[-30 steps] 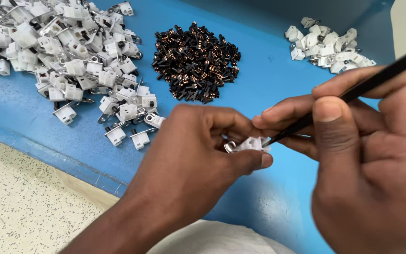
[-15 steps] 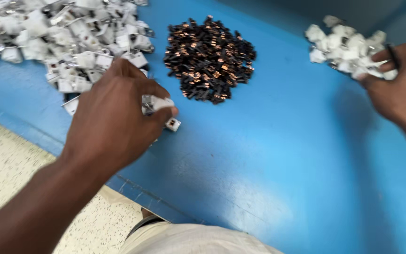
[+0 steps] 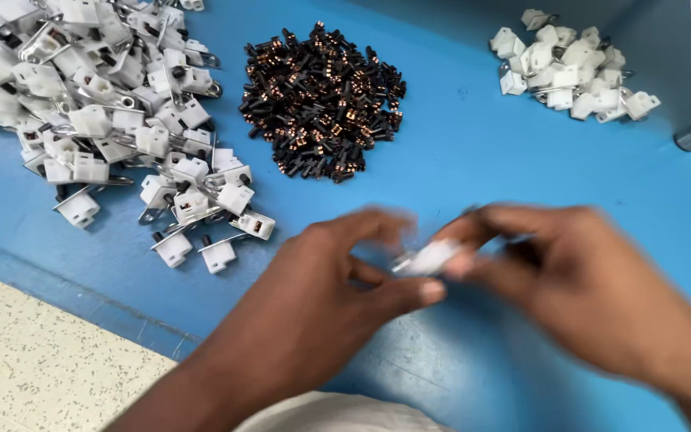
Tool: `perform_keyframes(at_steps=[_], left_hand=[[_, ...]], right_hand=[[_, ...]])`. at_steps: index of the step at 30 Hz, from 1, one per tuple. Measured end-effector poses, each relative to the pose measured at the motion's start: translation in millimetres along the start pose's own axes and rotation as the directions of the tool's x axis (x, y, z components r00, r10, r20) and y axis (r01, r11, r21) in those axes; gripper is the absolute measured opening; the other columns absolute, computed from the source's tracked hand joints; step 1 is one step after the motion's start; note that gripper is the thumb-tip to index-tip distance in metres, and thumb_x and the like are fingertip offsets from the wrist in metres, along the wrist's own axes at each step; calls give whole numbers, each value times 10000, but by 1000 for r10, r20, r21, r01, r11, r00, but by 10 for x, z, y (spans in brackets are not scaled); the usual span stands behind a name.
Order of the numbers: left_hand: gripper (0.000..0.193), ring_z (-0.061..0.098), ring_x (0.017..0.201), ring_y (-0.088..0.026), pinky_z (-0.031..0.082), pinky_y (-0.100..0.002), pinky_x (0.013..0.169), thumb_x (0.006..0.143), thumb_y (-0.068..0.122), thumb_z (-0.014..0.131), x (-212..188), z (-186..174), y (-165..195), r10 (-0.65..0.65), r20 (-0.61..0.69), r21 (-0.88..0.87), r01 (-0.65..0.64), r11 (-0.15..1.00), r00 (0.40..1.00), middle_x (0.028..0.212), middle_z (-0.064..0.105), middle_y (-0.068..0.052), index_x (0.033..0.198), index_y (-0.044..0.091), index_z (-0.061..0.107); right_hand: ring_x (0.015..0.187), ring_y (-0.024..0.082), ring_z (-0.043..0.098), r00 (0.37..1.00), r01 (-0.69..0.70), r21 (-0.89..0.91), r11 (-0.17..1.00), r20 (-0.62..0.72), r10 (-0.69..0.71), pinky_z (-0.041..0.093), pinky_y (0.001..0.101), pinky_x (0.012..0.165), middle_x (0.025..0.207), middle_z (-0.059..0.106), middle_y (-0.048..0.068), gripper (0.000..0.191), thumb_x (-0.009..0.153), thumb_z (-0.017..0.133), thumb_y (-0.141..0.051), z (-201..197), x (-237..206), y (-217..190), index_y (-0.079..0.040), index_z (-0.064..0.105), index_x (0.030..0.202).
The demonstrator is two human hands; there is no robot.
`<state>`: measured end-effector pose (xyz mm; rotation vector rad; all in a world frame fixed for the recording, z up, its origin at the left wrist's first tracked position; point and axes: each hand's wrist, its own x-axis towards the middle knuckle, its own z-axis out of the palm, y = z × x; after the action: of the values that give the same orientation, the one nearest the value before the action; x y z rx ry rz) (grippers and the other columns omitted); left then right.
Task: The person sits at a blue workbench assembling small white plastic switch housings. They pick up a housing, use tweezers to insert a black coil contact into it, press the part into place by hand, and set the finished assembly aside, repeating the cycle one component at a time.
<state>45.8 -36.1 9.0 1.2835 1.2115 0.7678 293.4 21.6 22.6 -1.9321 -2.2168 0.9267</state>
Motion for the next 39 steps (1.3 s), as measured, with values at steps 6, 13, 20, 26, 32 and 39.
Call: perform_keyframes(at_steps=[6, 13, 20, 26, 32, 39], left_hand=[[321, 757, 708, -138, 652, -309, 699, 892, 295, 773, -346, -315, -89, -294, 46, -157, 297, 942, 955, 775, 799, -68, 1021, 2, 799], [285, 750, 713, -111, 626, -279, 680, 870, 272, 761, -671, -241, -146, -294, -94, -248, 263, 932, 951, 771, 776, -57, 983, 12, 792], [260, 767, 731, -83, 647, -258, 708, 887, 280, 755, -748, -147, -135, -227, -93, -217, 203, 955, 969, 815, 796, -40, 1073, 98, 766], [274, 705, 709, -102, 606, -272, 673, 832, 230, 759, -608, -124, 39, -67, -152, -218, 32, 975, 986, 817, 762, -48, 965, -9, 767], [308, 742, 750, -88, 610, -269, 672, 859, 304, 767, -526, 38, 213, 65, -214, -69, -81, 994, 975, 856, 818, -30, 1043, 58, 793], [272, 767, 653, -97, 603, -288, 569, 860, 341, 753, -418, 114, 336, 110, -285, 72, -93, 993, 952, 754, 829, -53, 946, 89, 805]], right_hand=[[819, 166, 687, 990, 138, 66, 988, -5, -138, 545, 344, 791, 904, 785, 17, 216, 875, 801, -274, 203, 310, -771, -188, 808, 1073], [999, 317, 658, 874, 392, -400, 829, -120, -471, 505, 475, 832, 1041, 695, 77, 261, 863, 765, -319, 458, 664, -1137, -155, 764, 1067], [871, 293, 696, 904, 375, -386, 843, -48, -424, 532, 462, 798, 1005, 738, 36, 238, 875, 756, -333, 403, 641, -1038, -185, 789, 1058], [550, 191, 457, 994, 5, 394, 919, -105, 39, 334, 363, 479, 690, 573, 124, 307, 898, 838, -274, 238, 178, -932, -80, 799, 1133], [383, 97, 436, 952, 137, 489, 862, -307, 23, 288, 268, 331, 583, 587, 68, 266, 906, 797, -203, 398, -423, -538, -67, 792, 1135], [401, 67, 409, 869, 160, 467, 870, -485, 100, 254, 248, 331, 571, 581, 43, 253, 908, 789, -214, 358, -691, -807, -55, 751, 1101]])
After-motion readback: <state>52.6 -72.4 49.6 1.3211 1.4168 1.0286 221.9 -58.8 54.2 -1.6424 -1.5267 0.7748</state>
